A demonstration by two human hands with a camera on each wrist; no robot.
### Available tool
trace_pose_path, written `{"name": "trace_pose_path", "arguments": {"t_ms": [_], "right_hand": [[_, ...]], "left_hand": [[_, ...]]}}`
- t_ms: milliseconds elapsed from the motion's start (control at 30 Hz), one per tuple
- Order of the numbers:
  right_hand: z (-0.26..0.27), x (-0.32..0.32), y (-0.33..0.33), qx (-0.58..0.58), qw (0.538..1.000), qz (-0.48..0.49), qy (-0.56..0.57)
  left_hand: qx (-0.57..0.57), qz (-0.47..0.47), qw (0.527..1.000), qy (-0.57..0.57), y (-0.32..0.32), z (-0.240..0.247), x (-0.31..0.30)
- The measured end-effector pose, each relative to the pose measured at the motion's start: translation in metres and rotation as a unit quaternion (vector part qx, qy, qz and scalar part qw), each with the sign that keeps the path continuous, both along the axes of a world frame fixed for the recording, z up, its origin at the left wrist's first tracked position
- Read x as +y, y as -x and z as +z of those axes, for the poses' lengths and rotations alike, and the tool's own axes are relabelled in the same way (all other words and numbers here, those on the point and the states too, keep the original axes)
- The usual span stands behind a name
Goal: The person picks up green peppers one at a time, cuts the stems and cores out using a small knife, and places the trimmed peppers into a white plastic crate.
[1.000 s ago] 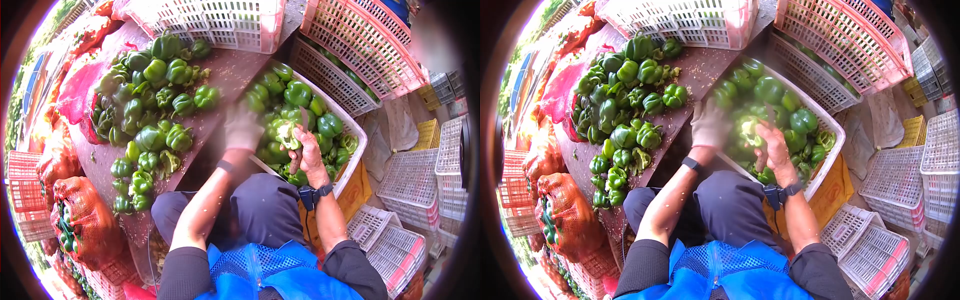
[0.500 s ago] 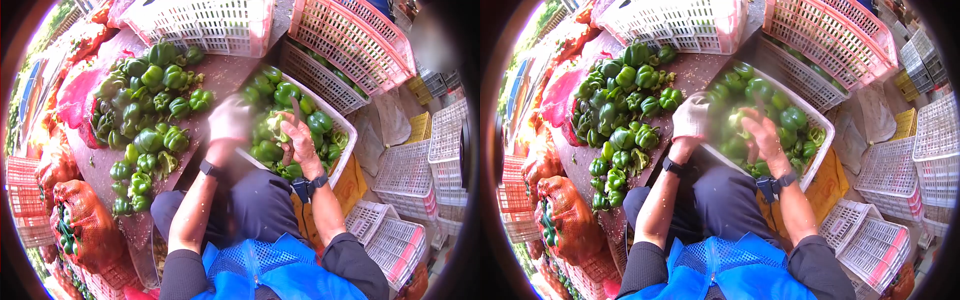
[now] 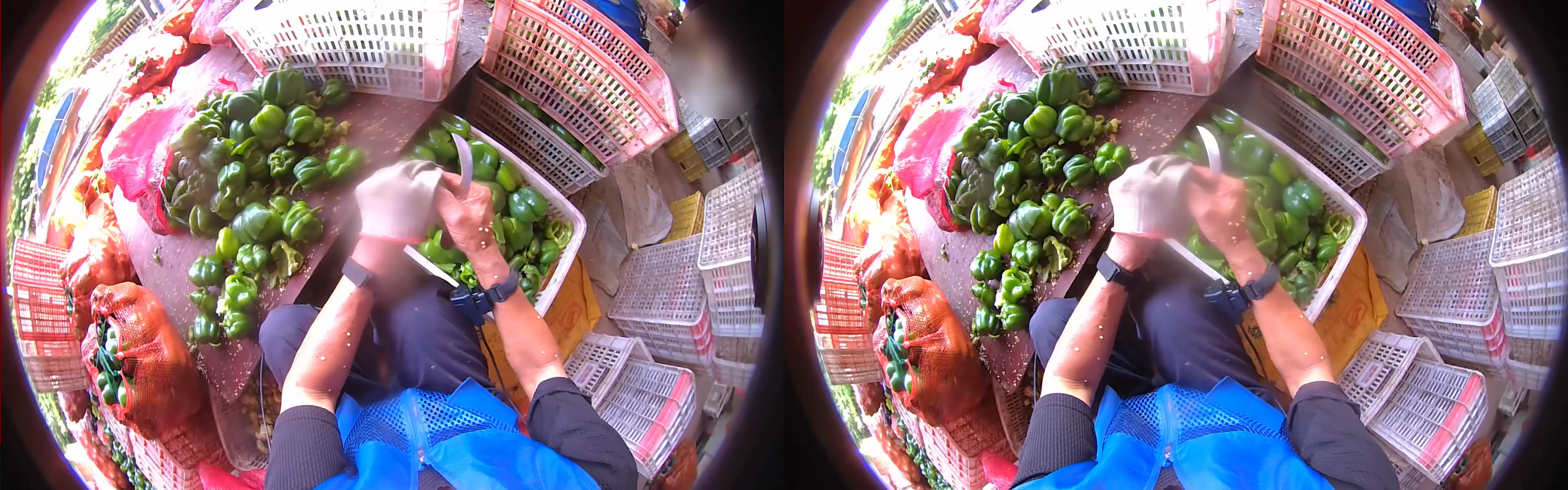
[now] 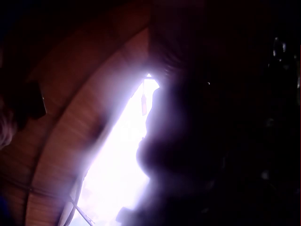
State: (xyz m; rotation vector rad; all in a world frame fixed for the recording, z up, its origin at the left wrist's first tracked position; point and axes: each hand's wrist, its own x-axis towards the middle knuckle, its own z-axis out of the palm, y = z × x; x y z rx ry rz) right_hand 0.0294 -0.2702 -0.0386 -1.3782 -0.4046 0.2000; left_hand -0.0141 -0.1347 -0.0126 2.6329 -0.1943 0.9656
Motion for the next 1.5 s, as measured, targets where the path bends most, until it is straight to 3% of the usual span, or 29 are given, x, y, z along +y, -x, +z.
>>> {"name": "trace_pose_path", "arguments": {"t_ms": [100, 167, 200, 233, 300, 367, 400, 433, 500, 533, 567, 633, 667, 833, 867, 900, 933, 967, 1033, 1067, 1133, 1167, 1233, 1300, 1367, 1400, 1433, 1467, 1500], "right_hand": [[-0.001, 0.015, 0.005, -0.008, 1.000, -0.026, 0.014], [0.002, 0.022, 0.010, -0.104, 0.993, -0.052, 0.016], [-0.001, 0.024, 0.010, -0.099, 0.994, -0.052, 0.013], [-0.005, 0.023, 0.009, -0.098, 0.994, -0.052, 0.015], [-0.010, 0.017, 0.004, -0.146, 0.989, -0.022, 0.029], [-0.012, 0.000, -0.021, -0.078, 0.996, -0.029, 0.034], [-0.010, -0.011, -0.039, -0.151, 0.976, -0.056, 0.145], [-0.009, -0.020, -0.054, -0.221, 0.939, -0.082, 0.252], [-0.032, -0.023, -0.082, -0.253, 0.912, -0.058, 0.319], [-0.047, -0.024, -0.092, -0.286, 0.876, -0.036, 0.386], [-0.058, -0.025, -0.096, -0.287, 0.877, -0.029, 0.383], [-0.078, -0.017, -0.100, -0.345, 0.807, 0.009, 0.478], [-0.083, -0.015, -0.101, -0.342, 0.792, 0.033, 0.504], [-0.077, -0.009, -0.097, -0.374, 0.797, -0.017, 0.473], [-0.072, -0.002, -0.096, -0.382, 0.817, -0.022, 0.431], [-0.061, 0.007, -0.093, -0.385, 0.816, -0.018, 0.430], [-0.047, 0.021, -0.087, -0.350, 0.848, 0.034, 0.397], [-0.037, 0.037, -0.081, -0.313, 0.874, 0.084, 0.362], [-0.028, 0.076, -0.073, -0.374, 0.861, 0.071, 0.338], [-0.025, 0.089, -0.071, -0.430, 0.843, 0.060, 0.317], [-0.027, 0.119, -0.069, -0.423, 0.834, 0.084, 0.345], [-0.032, 0.132, -0.071, -0.410, 0.825, 0.114, 0.371], [-0.042, 0.150, -0.081, -0.396, 0.816, 0.136, 0.398], [-0.039, 0.155, -0.080, -0.386, 0.804, 0.163, 0.423], [-0.021, 0.143, -0.074, -0.183, 0.908, 0.205, 0.318], [-0.035, 0.142, -0.071, -0.109, 0.955, 0.198, 0.194], [-0.022, 0.132, -0.065, -0.111, 0.954, 0.194, 0.198], [0.005, 0.119, -0.055, -0.016, 0.951, 0.224, 0.213], [0.019, 0.108, -0.049, 0.081, 0.938, 0.250, 0.226]], "left_hand": [[0.034, -0.025, 0.994, 0.100, -0.001, -0.005, 0.010], [-0.018, 0.030, 0.995, 0.094, -0.006, -0.006, 0.016], [0.027, 0.059, 0.989, 0.133, 0.001, -0.009, 0.017], [-0.009, 0.035, 0.981, 0.192, -0.005, -0.020, 0.027], [0.124, 0.127, 0.967, 0.181, -0.032, -0.075, 0.076], [0.017, 0.091, 0.991, 0.095, -0.015, -0.058, 0.118], [0.065, 0.127, 0.950, 0.279, -0.005, -0.021, 0.122], [0.110, 0.158, 0.871, 0.451, 0.006, 0.025, 0.125], [0.127, 0.234, 0.878, 0.399, 0.027, 0.075, 0.140], [0.104, 0.225, 0.896, 0.369, 0.037, 0.088, 0.153], [0.082, 0.219, 0.912, 0.338, 0.049, 0.095, 0.170], [0.108, 0.256, 0.961, 0.016, 0.095, 0.098, 0.234], [0.108, 0.278, 0.955, 0.008, 0.119, 0.108, 0.236], [0.250, 0.302, 0.913, -0.113, 0.263, 0.140, 0.183], [0.225, 0.252, 0.927, -0.163, 0.279, 0.130, 0.166], [0.258, 0.239, 0.930, -0.106, 0.305, 0.101, 0.171], [0.335, 0.291, 0.893, -0.078, 0.318, 0.092, 0.150], [0.399, 0.251, 0.878, -0.076, 0.331, 0.083, 0.147], [0.396, 0.316, 0.856, -0.102, 0.377, 0.026, 0.166], [0.395, 0.313, 0.858, -0.098, 0.365, 0.036, 0.156], [0.266, 0.305, 0.914, 0.036, 0.330, 0.057, 0.139], [0.262, 0.305, 0.915, 0.035, 0.316, 0.060, 0.137], [0.178, 0.246, 0.934, 0.189, 0.290, 0.060, 0.135], [0.158, 0.179, 0.970, 0.052, 0.255, 0.067, 0.129], [0.137, 0.140, 0.963, 0.183, 0.225, 0.051, 0.129], [0.084, 0.097, 0.957, 0.262, 0.228, -0.023, 0.150], [0.030, 0.053, 0.939, 0.339, 0.229, -0.090, 0.168], [-0.024, 0.033, 0.864, 0.501, 0.205, -0.080, 0.143], [-0.073, 0.011, 0.760, 0.646, 0.173, -0.061, 0.106]]}}
